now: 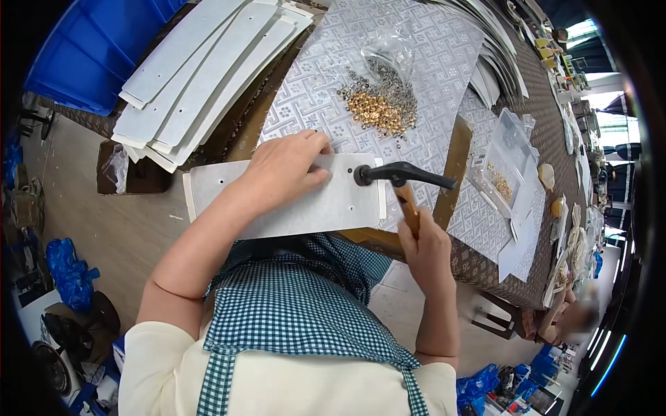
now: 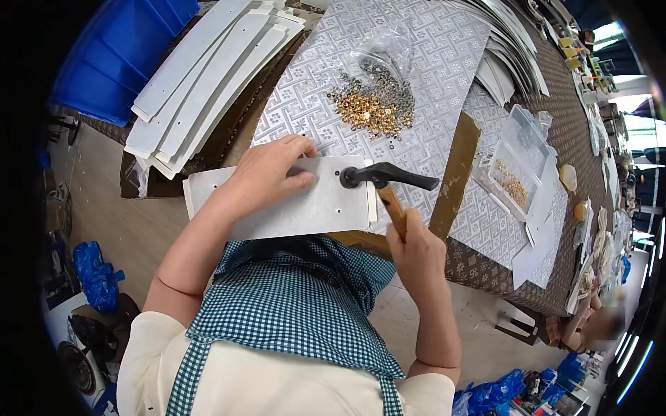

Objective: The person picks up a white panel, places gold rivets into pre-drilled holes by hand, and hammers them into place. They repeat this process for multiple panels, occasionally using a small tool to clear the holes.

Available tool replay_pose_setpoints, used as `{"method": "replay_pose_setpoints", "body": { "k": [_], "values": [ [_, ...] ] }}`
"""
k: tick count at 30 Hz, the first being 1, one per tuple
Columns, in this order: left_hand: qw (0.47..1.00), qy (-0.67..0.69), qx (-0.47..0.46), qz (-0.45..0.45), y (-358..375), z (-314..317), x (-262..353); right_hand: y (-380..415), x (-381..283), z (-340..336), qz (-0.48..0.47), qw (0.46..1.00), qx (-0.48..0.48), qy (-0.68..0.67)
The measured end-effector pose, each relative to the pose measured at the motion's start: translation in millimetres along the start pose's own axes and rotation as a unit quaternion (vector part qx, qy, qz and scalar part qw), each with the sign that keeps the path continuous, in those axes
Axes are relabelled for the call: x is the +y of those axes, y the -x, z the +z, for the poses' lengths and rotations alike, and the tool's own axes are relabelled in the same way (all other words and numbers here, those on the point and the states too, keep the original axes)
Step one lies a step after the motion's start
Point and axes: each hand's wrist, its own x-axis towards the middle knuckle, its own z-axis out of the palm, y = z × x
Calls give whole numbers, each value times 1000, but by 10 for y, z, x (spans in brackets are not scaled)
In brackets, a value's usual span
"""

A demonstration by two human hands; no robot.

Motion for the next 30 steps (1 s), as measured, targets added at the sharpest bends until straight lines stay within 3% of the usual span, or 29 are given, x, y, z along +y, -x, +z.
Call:
{"method": "replay_pose_setpoints", "body": {
  "k": [4, 6, 10, 14, 17, 20, 27, 30],
  "values": [
    [1000, -2, 14, 7, 9, 16, 0, 32, 177, -300, 80, 991, 26, -106],
    [1000, 6, 11, -3, 15, 2, 29, 48, 447, -317, 112, 991, 33, -60],
    [1000, 0, 23, 10, 15, 27, 10, -46, 677, -317, -27, 986, 123, 108],
    [1000, 0, 27, 15, 18, 34, 9, -381, 399, -270, -29, 980, 183, -77],
    [999, 10, 37, 12, 48, 41, 17, -744, 83, -112, -55, 969, 178, -161],
    [998, 23, 51, 0, 111, 67, -17, -1111, 9, 64, -117, 976, 135, -121],
    [990, 60, 122, -47, 343, -39, -120, -1418, 18, 228, -113, 984, 46, -128],
    [961, 148, 213, -98, 394, -53, -210, -1434, 40, 196, -102, 984, 21, -143]
  ]
}}
